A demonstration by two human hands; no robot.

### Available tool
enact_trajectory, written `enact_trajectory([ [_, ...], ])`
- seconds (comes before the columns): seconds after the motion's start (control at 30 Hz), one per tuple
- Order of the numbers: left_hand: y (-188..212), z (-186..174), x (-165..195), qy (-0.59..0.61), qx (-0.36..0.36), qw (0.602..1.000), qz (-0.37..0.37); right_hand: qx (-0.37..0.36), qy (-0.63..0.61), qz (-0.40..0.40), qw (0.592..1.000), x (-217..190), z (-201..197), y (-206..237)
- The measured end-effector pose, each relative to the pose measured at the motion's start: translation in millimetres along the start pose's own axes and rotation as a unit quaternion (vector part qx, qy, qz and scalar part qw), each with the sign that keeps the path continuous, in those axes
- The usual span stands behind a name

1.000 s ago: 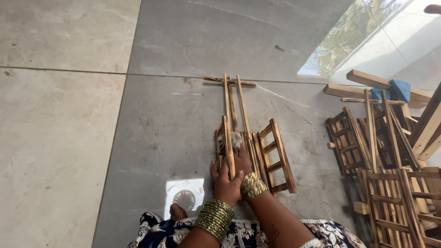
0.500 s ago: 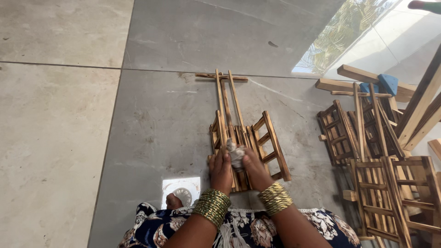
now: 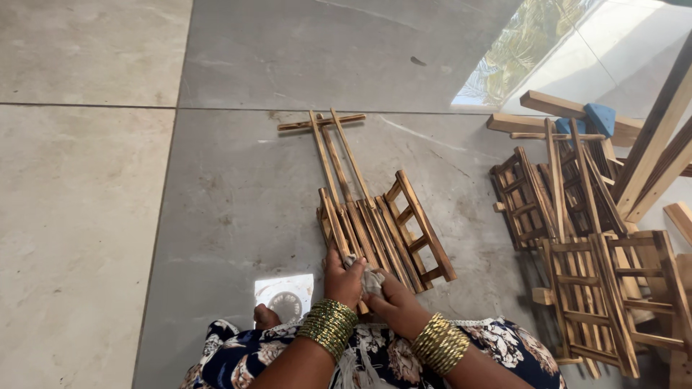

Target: The person sits on the floor and wipes small wooden furniture pieces, including slatted chair-like frames and long wooden bars, with a cloth. They turn and reposition each piece to wipe different sides and surfaces, setting pieces aside as they finish.

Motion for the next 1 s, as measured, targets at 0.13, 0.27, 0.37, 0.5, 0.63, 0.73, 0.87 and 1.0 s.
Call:
enact_trajectory([
  [0.13, -6, -2, 17, 0.031, -0.036, 0.998, -0.038, -0.008, 0.104, -0.042, 0.994, -9, -53, -5],
  [0.27, -12, -13, 49, 0.019, -0.028, 0.999, -0.034, 0.358, 0.193, -0.193, 0.893, -19, -141, -7],
  [0.37, -15, -21, 68, -0.018, 0.000, 1.000, -0.014, 0.331, -0.077, 0.067, 0.938, 21, -152, -25],
  [0.5, -16, -30, 105, -0.380, 0.032, 0.878, 0.289, 0.147, -0.092, 0.204, 0.963, 51, -97, -50],
  [0.63, -22, -35, 109, -0.487, -0.017, 0.839, 0.244, 0.187, -0.099, 0.073, 0.975, 53, -79, -77],
  [0.73, -7, -25, 112, -0.505, -0.047, 0.812, 0.289, 0.244, -0.227, 0.032, 0.942, 51, -65, -86],
  [0.87, 25, -5, 81, -0.402, -0.155, 0.869, 0.245, 0.312, -0.234, 0.014, 0.921, 41, -34, -80],
  [1.0, 20, 5, 38, -0.232, -0.273, 0.931, 0.069, 0.327, -0.290, -0.038, 0.899, 24, -8, -64],
])
Point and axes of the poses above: each hand's wrist, its own y-axis away from the middle knuckle, its own z-axis out of the palm, x = y × z, the point moved 5 cm from there along -y, towards the middle knuckle, and after that the axes turned 8 degrees about x, right-handed, at the moved point
